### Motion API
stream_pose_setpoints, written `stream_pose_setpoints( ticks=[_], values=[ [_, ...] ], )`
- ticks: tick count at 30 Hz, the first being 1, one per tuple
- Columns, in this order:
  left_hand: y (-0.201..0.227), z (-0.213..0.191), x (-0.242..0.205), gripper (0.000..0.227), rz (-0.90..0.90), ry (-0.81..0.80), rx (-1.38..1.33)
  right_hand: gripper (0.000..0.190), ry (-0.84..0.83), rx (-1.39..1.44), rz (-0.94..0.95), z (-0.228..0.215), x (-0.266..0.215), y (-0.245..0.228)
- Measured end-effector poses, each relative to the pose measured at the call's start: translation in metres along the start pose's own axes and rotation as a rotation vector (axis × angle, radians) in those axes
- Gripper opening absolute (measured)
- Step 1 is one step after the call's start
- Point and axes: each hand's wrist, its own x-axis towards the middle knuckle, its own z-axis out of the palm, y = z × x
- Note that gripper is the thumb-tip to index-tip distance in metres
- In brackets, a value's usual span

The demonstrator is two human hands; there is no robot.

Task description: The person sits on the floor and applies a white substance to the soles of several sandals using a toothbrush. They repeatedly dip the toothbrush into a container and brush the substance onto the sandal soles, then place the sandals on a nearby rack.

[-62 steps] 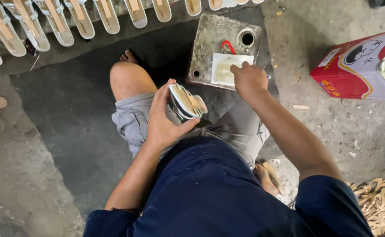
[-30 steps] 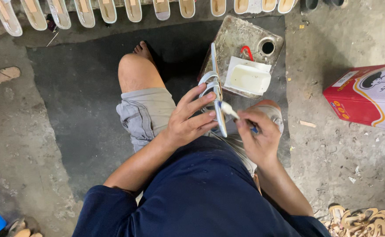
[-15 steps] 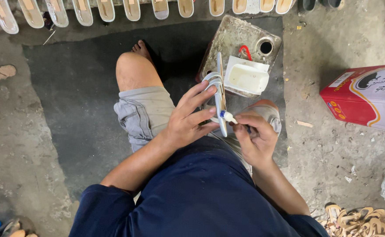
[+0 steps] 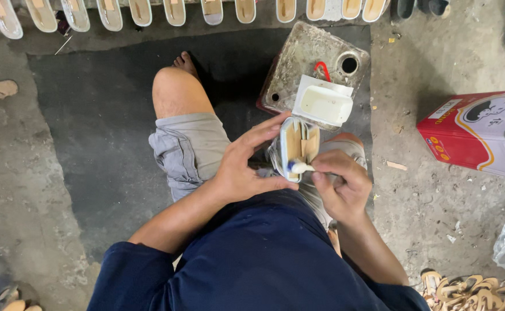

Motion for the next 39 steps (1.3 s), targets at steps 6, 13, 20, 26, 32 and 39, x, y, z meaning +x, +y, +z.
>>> stream_pose_setpoints(
  ticks=[6, 13, 20, 26, 32, 39],
  values=[
    [0.007, -0.001, -0.002, 0.095, -0.063, -0.107, -0.119, 0.015, 0.08, -0.142, -0.038, -0.001, 0.004, -0.002],
    [0.018, 0.002, -0.005, 0.107, -0.302, -0.042, -0.143, 0.015, 0.021, -0.107, -0.015, -0.002, 0.001, -0.006],
    [0.024, 0.002, 0.001, 0.113, -0.435, -0.066, -0.396, 0.014, 0.024, -0.097, -0.066, -0.004, 0.009, -0.009],
    [0.031, -0.002, 0.006, 0.114, -0.483, -0.123, -0.407, 0.015, -0.049, -0.086, -0.178, -0.01, 0.022, -0.01],
    [0.033, -0.005, 0.008, 0.113, -0.527, -0.105, -0.657, 0.016, -0.126, -0.119, -0.091, -0.021, 0.015, -0.018],
    [0.028, -0.007, 0.006, 0.109, -0.492, -0.142, -0.709, 0.015, -0.173, -0.133, -0.056, -0.033, 0.012, -0.018]
  ],
)
